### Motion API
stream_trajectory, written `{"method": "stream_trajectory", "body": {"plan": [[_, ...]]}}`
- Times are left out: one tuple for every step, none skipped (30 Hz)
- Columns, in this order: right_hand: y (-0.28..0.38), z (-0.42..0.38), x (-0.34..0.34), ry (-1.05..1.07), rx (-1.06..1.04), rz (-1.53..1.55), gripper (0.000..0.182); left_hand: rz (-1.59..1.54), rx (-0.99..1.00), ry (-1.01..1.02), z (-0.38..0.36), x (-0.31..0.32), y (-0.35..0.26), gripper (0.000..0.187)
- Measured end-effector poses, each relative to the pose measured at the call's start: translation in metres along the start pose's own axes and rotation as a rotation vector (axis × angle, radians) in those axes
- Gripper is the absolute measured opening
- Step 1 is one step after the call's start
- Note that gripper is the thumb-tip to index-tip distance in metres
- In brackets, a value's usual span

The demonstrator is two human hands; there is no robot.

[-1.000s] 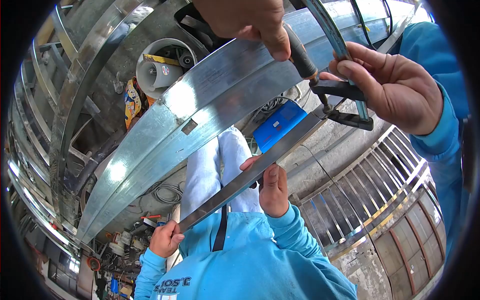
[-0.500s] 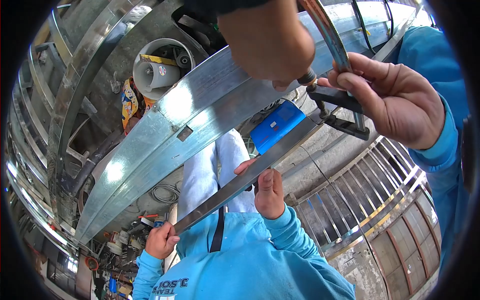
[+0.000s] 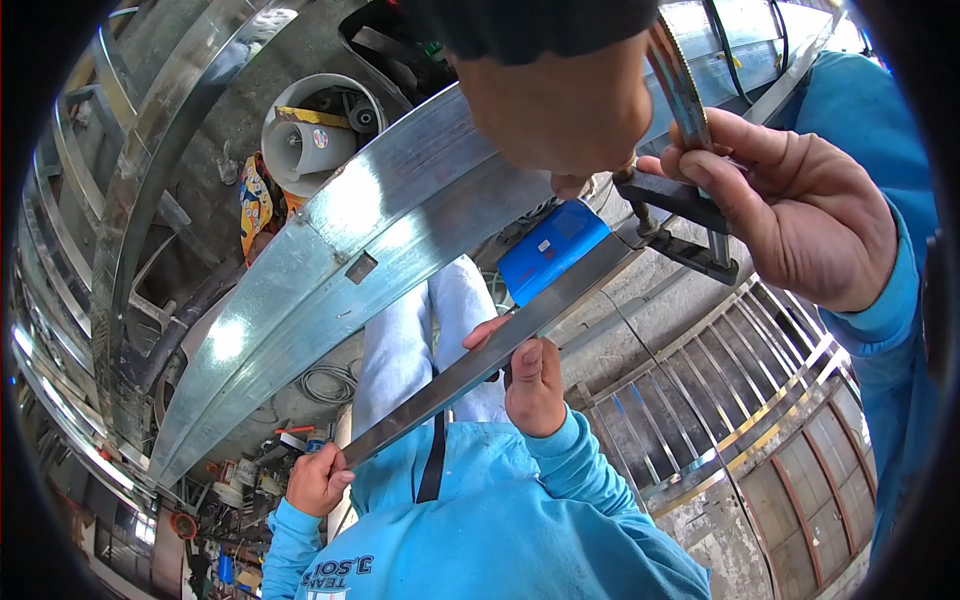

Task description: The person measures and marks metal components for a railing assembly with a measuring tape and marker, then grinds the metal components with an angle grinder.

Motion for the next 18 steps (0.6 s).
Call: {"method": "stream_trajectory", "body": {"plan": [[0.000,0.000,0.000,0.001,0.007,-0.001,0.081,0.000,-0.002,0.005,0.001,0.000,-0.001,0.068],[0.000,-0.001,0.000,0.002,0.017,0.000,0.081,0.000,-0.007,0.011,0.000,0.000,-0.002,0.069],[0.000,0.000,0.000,-0.015,-0.001,0.001,0.081,0.002,0.001,0.003,0.002,0.000,-0.001,0.069],[-0.001,0.001,0.001,-0.029,-0.017,0.003,0.081,0.003,0.005,-0.005,0.001,0.000,-0.001,0.069],[-0.002,0.000,0.001,-0.044,-0.029,0.005,0.081,0.004,0.007,-0.012,-0.001,0.001,0.000,0.069],[-0.001,0.000,0.001,-0.038,-0.024,0.003,0.081,0.004,0.002,-0.022,-0.004,0.003,0.004,0.069],[0.000,0.000,0.001,-0.032,-0.020,0.001,0.081,0.004,-0.002,-0.031,-0.007,0.006,0.011,0.069],[0.000,0.000,0.001,-0.026,-0.016,-0.002,0.081,0.003,-0.005,-0.041,-0.008,0.007,0.015,0.068],[0.000,0.000,0.002,-0.032,-0.021,-0.002,0.081,-0.001,0.000,-0.031,-0.007,0.006,0.012,0.068],[-0.001,0.000,0.002,-0.037,-0.026,-0.001,0.081,-0.005,0.006,-0.022,-0.004,0.003,0.007,0.068],[-0.001,0.000,0.003,-0.043,-0.032,-0.001,0.082,-0.009,0.012,-0.012,-0.003,0.001,0.003,0.068],[-0.001,0.001,0.003,-0.037,-0.024,0.001,0.082,-0.001,0.006,-0.007,-0.002,0.000,0.000,0.068],[0.000,0.001,0.003,-0.030,-0.016,0.003,0.082,0.007,0.000,-0.003,-0.002,-0.001,-0.002,0.068],[0.001,0.002,0.003,-0.023,-0.009,0.004,0.082,0.014,-0.005,0.000,-0.002,-0.001,-0.003,0.068],[0.001,0.001,0.002,-0.017,0.000,0.006,0.082,0.019,-0.006,0.003,-0.002,-0.001,-0.003,0.068],[0.002,0.001,0.002,-0.012,0.009,0.007,0.082,0.023,-0.006,0.007,-0.001,-0.002,-0.003,0.068],[0.002,0.001,0.002,-0.006,0.016,0.008,0.082,0.028,-0.005,0.009,-0.001,-0.002,-0.003,0.068],[0.003,0.000,0.002,-0.011,0.006,0.031,0.079,0.027,-0.009,0.012,-0.002,-0.003,-0.002,0.068]]}}
Point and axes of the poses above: each hand's wrist, its own z-axis towards the middle knuckle, its own x-axis out of the palm, y = z × x, the point moved 5 cm from there along z, towards the middle knuckle, and after that the axes turned 7 degrees about -y, right-handed, at the moved point
